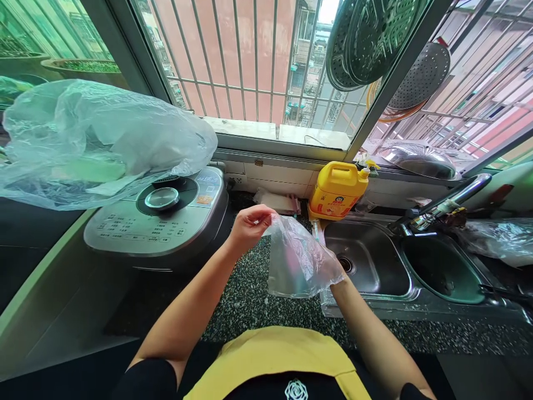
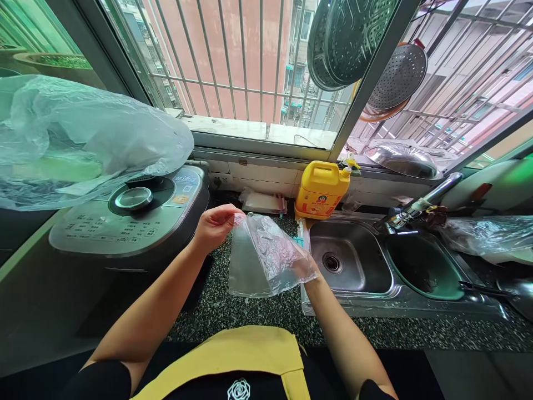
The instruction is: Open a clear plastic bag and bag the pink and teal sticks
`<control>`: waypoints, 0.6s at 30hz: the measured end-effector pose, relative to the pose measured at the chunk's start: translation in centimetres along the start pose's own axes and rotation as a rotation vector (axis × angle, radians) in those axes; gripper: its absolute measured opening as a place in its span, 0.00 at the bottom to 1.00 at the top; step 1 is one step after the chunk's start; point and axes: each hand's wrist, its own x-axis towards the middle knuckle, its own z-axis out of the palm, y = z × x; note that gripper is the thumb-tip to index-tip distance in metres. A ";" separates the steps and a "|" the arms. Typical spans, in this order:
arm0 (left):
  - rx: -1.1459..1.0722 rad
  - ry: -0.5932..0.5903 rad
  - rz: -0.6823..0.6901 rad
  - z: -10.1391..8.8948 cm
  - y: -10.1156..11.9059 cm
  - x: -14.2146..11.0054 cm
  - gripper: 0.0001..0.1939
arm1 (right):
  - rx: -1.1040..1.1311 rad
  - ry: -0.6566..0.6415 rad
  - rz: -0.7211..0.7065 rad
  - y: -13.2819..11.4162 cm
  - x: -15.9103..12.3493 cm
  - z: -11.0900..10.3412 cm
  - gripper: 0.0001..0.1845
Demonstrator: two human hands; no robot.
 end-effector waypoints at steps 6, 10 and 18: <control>-0.079 -0.006 0.073 -1.6 -0.5 -0.6 0.13 | 0.307 -0.134 0.272 -0.3 -0.1 -0.4 0.30; -0.086 -0.161 0.089 -2.2 -0.6 -0.7 0.10 | 0.395 -0.206 0.285 -0.9 0.5 -0.4 0.35; 0.012 -0.238 0.058 -3.8 0.4 -0.3 0.15 | 0.284 -0.224 0.282 0.2 -0.1 0.1 0.16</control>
